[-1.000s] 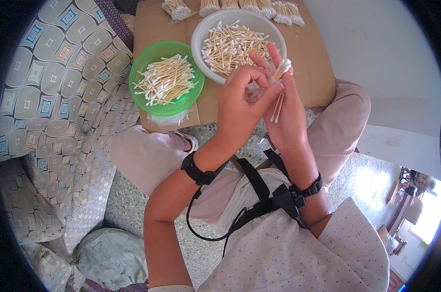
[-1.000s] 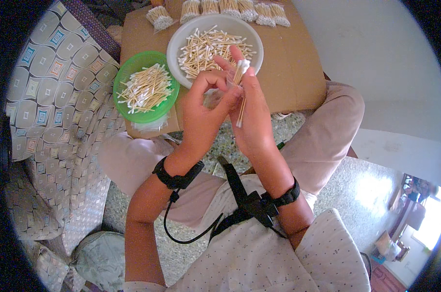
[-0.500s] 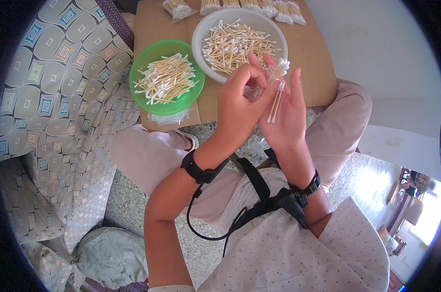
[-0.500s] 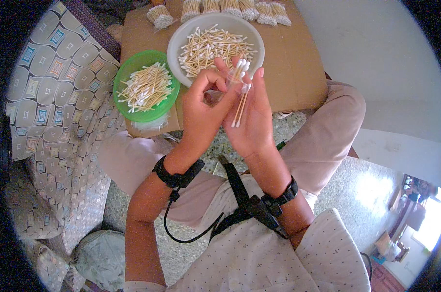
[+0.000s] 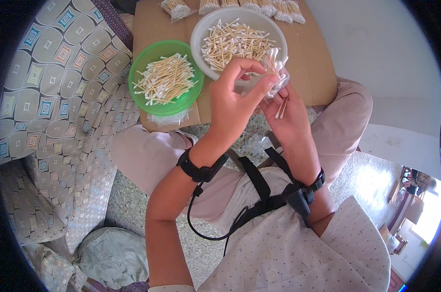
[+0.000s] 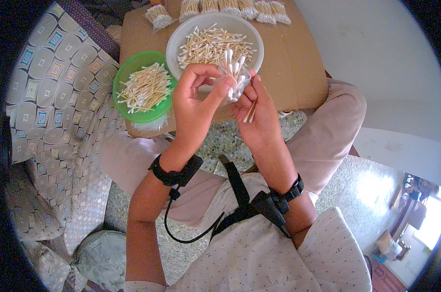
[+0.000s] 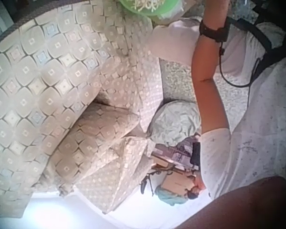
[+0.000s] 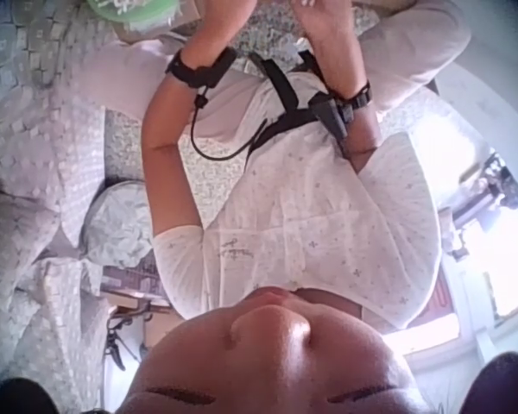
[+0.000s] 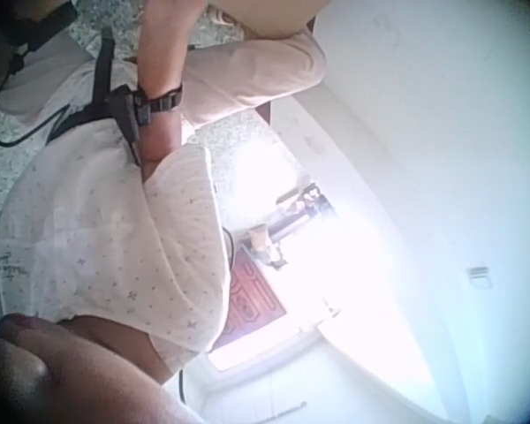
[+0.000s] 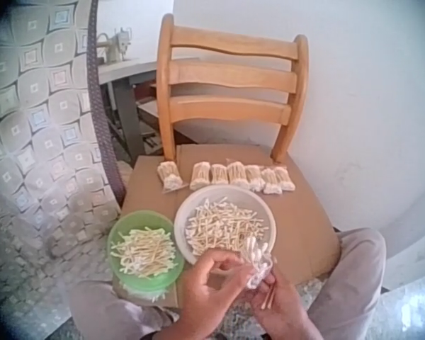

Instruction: Counting and placing cotton swabs into small plastic zip-lock bags.

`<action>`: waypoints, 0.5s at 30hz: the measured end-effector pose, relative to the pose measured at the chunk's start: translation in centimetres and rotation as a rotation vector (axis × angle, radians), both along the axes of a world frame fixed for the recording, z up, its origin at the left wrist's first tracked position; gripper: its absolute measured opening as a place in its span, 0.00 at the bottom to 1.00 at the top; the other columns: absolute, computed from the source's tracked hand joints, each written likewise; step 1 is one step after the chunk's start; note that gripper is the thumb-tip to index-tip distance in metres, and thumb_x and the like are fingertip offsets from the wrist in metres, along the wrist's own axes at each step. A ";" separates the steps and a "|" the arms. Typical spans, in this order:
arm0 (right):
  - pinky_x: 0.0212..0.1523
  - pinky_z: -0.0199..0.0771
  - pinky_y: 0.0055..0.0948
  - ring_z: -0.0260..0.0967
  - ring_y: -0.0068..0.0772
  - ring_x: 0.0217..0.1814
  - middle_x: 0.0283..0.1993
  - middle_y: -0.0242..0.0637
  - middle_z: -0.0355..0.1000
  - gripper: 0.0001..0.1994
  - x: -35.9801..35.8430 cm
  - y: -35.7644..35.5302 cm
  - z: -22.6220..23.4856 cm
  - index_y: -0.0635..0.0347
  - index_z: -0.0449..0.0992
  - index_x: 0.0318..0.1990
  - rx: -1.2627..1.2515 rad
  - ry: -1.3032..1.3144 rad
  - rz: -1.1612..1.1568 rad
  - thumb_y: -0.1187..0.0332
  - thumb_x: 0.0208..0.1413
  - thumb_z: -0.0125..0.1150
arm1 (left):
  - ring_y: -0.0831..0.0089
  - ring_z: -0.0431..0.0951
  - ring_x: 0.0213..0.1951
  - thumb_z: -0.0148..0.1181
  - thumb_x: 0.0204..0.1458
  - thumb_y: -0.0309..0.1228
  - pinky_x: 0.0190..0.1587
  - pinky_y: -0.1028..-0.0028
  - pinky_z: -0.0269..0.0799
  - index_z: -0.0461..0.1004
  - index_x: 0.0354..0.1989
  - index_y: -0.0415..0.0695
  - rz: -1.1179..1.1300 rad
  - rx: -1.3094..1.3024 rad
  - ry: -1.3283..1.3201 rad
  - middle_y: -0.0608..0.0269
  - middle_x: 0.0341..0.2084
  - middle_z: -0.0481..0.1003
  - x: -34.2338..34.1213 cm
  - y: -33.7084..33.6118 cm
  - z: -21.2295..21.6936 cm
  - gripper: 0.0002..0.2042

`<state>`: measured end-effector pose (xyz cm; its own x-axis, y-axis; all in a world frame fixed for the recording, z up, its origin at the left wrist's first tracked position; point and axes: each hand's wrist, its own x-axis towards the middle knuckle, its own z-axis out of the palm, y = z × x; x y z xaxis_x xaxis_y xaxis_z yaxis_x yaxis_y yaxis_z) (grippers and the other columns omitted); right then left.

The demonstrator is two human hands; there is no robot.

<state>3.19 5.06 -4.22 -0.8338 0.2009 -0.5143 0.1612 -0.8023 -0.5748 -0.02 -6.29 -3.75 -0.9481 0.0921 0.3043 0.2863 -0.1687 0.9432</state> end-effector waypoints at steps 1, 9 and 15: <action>0.25 0.58 0.19 0.52 0.16 0.19 0.18 0.18 0.51 0.12 0.0 -0.1 0.4 0.52 0.67 0.45 0.043 0.030 0.036 0.57 0.63 0.44 | 0.80 0.70 0.32 0.65 0.44 0.30 0.39 0.76 0.64 0.71 0.30 0.41 0.008 0.048 0.002 0.68 0.28 0.74 0.0 0.0 0.0 0.10; 0.21 0.47 0.16 0.48 0.11 0.22 0.22 0.22 0.56 0.16 1.1 -0.5 1.4 0.63 0.72 0.44 1.157 0.351 0.255 0.64 0.51 0.63 | 0.81 0.69 0.34 0.65 0.43 0.25 0.40 0.79 0.65 0.67 0.39 0.42 -0.033 0.261 -0.077 0.66 0.33 0.70 -0.3 -0.9 0.7 0.15; 0.19 0.47 0.15 0.52 0.11 0.23 0.28 0.25 0.63 0.11 0.7 -0.8 1.2 0.65 0.75 0.38 1.132 0.272 0.226 0.67 0.51 0.63 | 0.82 0.67 0.37 0.63 0.46 0.28 0.40 0.78 0.64 0.63 0.52 0.42 -0.037 0.139 0.088 0.68 0.34 0.68 -1.5 -1.7 1.2 0.24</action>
